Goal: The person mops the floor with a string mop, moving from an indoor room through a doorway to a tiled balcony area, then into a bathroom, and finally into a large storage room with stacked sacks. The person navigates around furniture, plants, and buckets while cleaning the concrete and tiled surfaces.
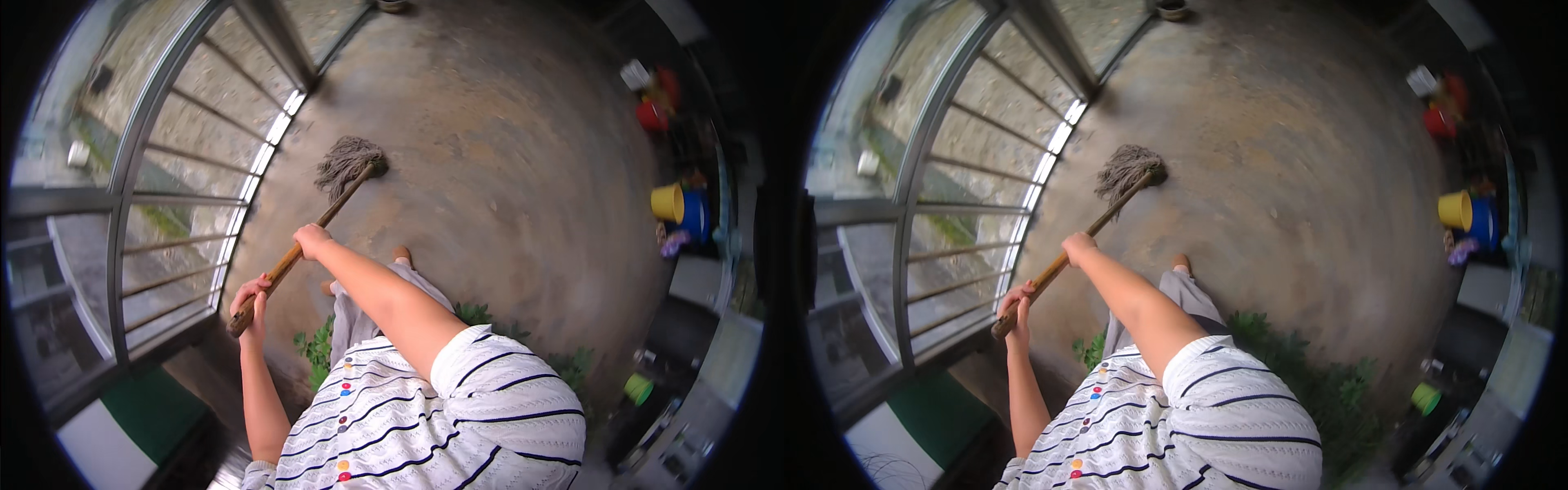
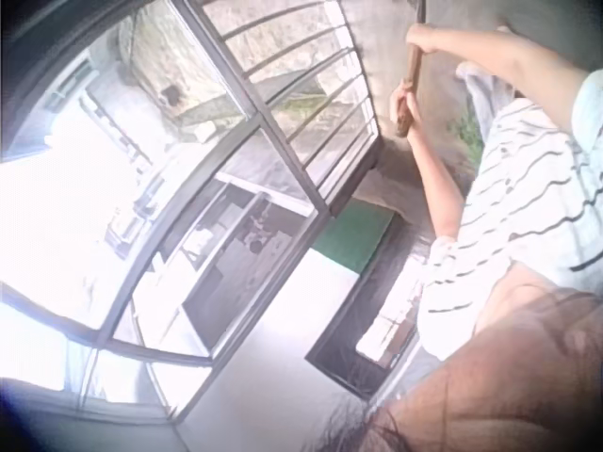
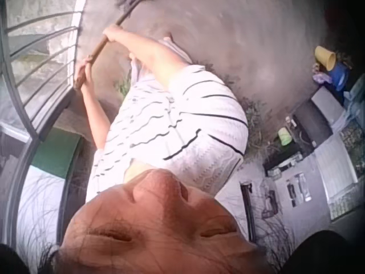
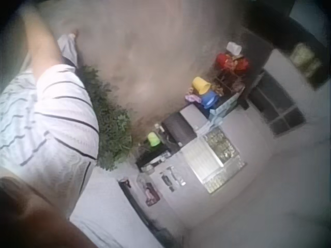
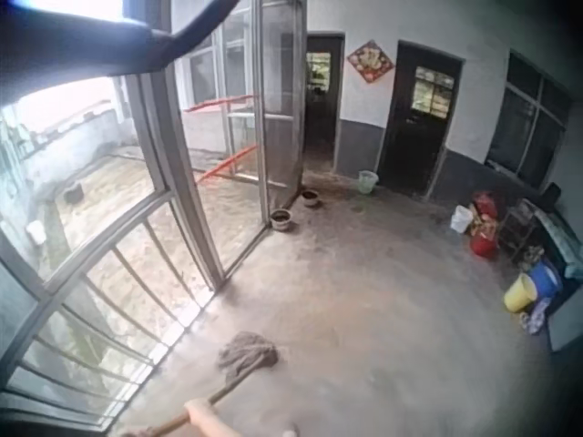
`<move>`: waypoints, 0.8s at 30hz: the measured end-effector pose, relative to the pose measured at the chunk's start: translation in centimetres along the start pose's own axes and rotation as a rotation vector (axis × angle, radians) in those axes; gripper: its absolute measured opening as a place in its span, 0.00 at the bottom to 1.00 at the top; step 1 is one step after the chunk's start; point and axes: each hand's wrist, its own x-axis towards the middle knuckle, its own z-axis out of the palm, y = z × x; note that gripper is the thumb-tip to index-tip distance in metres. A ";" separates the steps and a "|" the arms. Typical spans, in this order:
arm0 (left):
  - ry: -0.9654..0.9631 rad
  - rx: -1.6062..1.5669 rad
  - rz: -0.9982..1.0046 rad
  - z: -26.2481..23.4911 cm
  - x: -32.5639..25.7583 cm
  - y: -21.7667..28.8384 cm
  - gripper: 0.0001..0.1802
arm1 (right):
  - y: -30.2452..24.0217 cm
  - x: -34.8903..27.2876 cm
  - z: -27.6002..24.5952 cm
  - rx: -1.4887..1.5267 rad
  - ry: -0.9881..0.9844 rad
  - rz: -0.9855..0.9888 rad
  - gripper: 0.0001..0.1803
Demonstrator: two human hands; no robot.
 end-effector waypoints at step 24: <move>-0.891 -0.284 -0.165 29.5 7.0 0.3 0.05 | 25.7 -28.4 -4.3 0.265 0.446 0.798 0.15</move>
